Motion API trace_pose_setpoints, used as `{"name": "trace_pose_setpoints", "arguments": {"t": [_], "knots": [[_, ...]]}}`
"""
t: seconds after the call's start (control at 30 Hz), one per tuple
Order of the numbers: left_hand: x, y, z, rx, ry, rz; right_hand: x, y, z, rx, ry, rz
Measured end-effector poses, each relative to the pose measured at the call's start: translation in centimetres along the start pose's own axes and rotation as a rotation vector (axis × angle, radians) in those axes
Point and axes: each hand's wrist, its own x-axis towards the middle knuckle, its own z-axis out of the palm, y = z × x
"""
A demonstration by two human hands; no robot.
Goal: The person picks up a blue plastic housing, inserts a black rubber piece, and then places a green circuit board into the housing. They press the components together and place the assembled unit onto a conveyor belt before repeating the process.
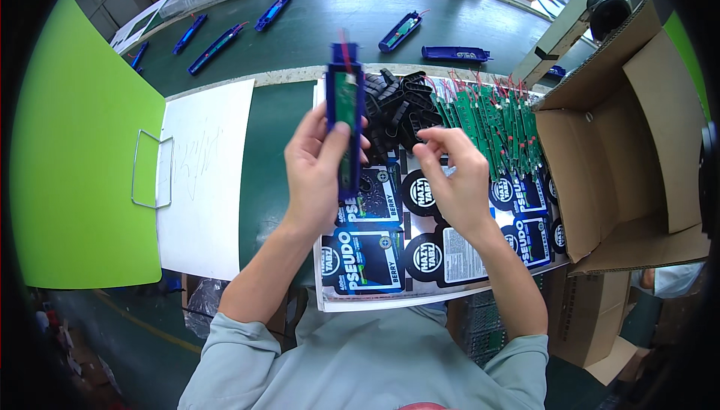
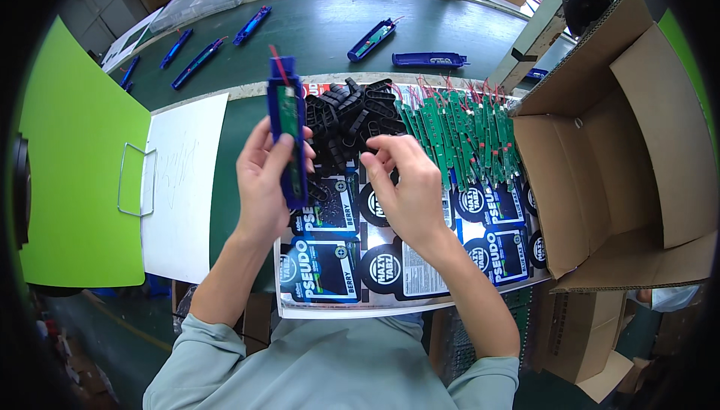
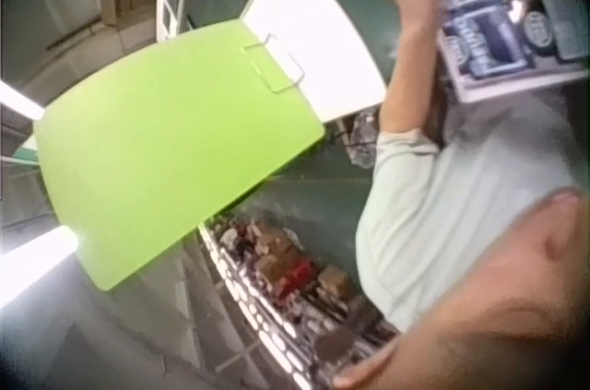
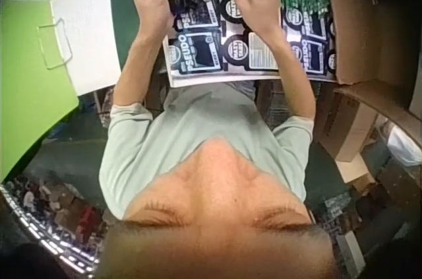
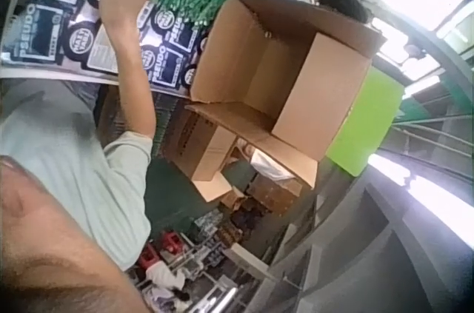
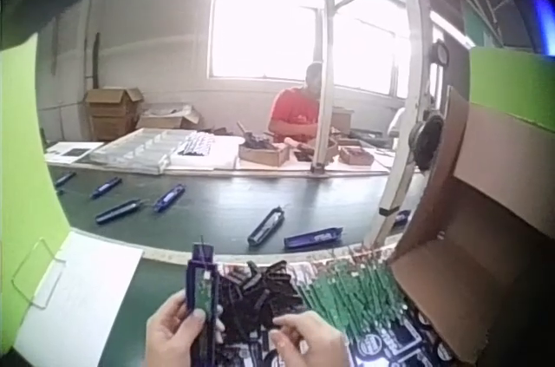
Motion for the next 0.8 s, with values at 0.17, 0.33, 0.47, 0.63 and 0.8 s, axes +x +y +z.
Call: {"name": "trace_pose_setpoints", "arguments": {"t": [0.17,0.33,0.47,0.63,0.8], "knots": [[0.9,0.5,-1.1,-0.025,0.148,0.057,-0.6,0.4,2.2,-0.195,-0.213,-0.18],[1.2,0.4,-1.5,-0.03,0.155,0.11,-0.7,-0.6,4.8,-0.231,-0.311,-0.282],[1.1,0.1,-1.4,-0.016,0.169,0.081,-0.9,-1.0,5.4,-0.218,-0.416,-0.201],[0.8,0.0,-1.4,0.033,0.159,0.06,-1.7,-0.4,4.2,-0.164,-0.464,-0.111],[0.5,-0.4,-1.0,0.015,0.156,0.06,-2.4,0.4,2.4,-0.052,-0.37,-0.104]]}}
